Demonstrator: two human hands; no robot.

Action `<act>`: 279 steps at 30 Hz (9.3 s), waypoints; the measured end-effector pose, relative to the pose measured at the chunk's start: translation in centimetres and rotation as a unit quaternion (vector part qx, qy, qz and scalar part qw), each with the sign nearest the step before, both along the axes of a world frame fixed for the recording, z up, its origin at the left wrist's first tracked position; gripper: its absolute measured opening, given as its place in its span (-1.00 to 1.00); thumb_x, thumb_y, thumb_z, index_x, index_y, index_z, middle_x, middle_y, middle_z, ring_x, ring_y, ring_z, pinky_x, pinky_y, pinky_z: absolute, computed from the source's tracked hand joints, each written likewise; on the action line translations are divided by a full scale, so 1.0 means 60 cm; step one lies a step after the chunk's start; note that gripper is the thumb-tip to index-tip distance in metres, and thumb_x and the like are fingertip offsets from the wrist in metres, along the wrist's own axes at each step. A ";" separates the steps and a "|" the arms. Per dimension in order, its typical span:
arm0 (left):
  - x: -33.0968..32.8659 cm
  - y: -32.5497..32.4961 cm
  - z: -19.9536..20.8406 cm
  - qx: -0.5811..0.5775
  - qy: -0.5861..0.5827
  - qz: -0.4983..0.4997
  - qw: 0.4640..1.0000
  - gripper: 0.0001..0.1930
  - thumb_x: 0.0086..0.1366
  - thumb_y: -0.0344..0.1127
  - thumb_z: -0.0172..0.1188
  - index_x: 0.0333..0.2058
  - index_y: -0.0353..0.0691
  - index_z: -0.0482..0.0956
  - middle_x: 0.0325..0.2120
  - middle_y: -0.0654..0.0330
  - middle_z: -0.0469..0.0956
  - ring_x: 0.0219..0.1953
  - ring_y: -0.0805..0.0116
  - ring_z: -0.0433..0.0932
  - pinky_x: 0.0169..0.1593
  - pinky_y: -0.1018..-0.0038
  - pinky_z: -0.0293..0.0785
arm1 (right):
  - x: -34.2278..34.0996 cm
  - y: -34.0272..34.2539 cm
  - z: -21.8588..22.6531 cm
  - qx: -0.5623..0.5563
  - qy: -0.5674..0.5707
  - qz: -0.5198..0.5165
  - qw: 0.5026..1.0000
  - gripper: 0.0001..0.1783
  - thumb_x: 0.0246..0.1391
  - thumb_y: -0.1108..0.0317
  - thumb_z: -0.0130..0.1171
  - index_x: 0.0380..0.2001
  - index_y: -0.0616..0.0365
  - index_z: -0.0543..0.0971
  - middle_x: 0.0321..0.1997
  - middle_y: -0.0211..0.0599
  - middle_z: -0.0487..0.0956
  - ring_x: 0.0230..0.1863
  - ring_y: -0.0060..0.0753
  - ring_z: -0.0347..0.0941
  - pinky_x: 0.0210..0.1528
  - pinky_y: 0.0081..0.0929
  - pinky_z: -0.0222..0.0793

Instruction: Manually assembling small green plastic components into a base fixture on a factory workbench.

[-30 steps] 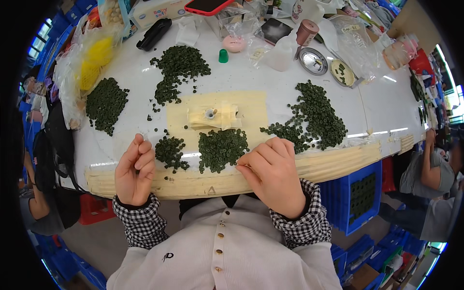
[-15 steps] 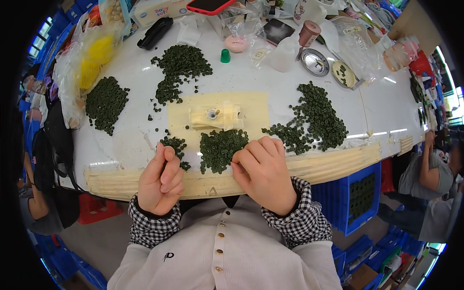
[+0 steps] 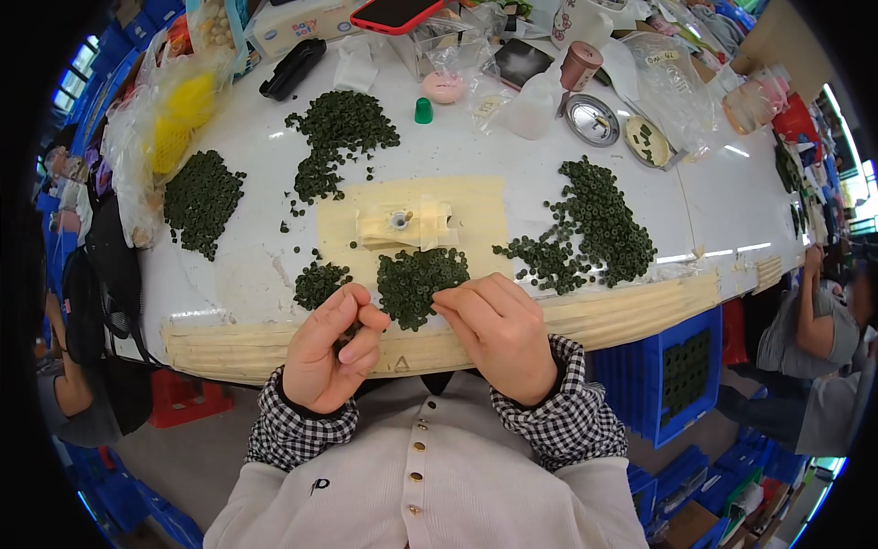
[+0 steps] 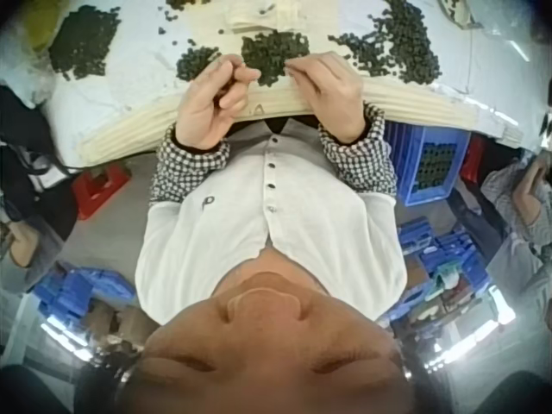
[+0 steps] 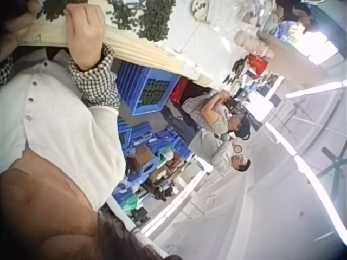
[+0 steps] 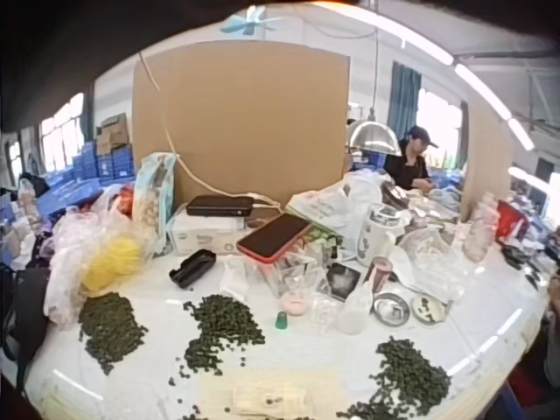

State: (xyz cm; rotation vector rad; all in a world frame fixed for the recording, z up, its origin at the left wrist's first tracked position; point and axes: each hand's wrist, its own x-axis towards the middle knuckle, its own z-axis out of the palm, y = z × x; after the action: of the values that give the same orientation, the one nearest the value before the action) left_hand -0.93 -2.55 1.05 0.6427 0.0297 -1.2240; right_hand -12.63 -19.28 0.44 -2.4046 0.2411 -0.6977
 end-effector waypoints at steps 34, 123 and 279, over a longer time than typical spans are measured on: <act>-0.004 0.008 -0.023 -0.024 -0.045 0.005 0.999 -0.80 0.27 -0.49 0.04 -0.12 -0.27 0.46 -0.27 0.12 0.56 -0.64 0.70 0.10 -0.55 0.73 0.08 | -0.003 0.006 -0.005 0.174 -0.013 -0.042 0.984 -0.77 -0.15 0.63 0.24 -0.32 0.30 0.56 -0.42 -0.18 0.58 -0.43 -0.39 0.56 -0.44 -0.57 0.45; -0.009 -0.007 -0.024 0.013 -0.136 -0.048 0.989 -0.88 0.24 -0.47 0.13 -0.25 -0.35 0.55 -0.58 0.33 0.45 -0.62 0.69 0.19 -0.56 0.70 0.09 | 0.007 0.023 0.016 0.314 -0.070 0.119 0.939 -0.82 -0.18 0.59 0.29 -0.40 0.20 0.60 -0.43 -0.33 0.50 -0.42 -0.48 0.44 -0.36 -0.59 0.35; -0.010 -0.002 -0.020 -0.022 -0.057 -0.048 0.997 -0.84 0.31 -0.42 0.04 -0.17 -0.28 0.51 -0.61 0.39 0.34 -0.62 0.64 0.14 -0.52 0.67 0.08 | 0.025 0.055 0.004 -0.025 -0.229 0.054 0.971 -0.71 -0.34 0.64 0.30 -0.42 0.24 0.53 -0.28 -0.22 0.57 -0.37 -0.27 0.48 -0.37 -0.51 0.44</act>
State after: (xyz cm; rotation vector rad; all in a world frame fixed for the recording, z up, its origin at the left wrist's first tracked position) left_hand -1.50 -2.68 -0.12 0.6811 -0.1245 -1.2758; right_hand -11.13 -15.97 0.71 -2.2058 -0.1003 -1.1895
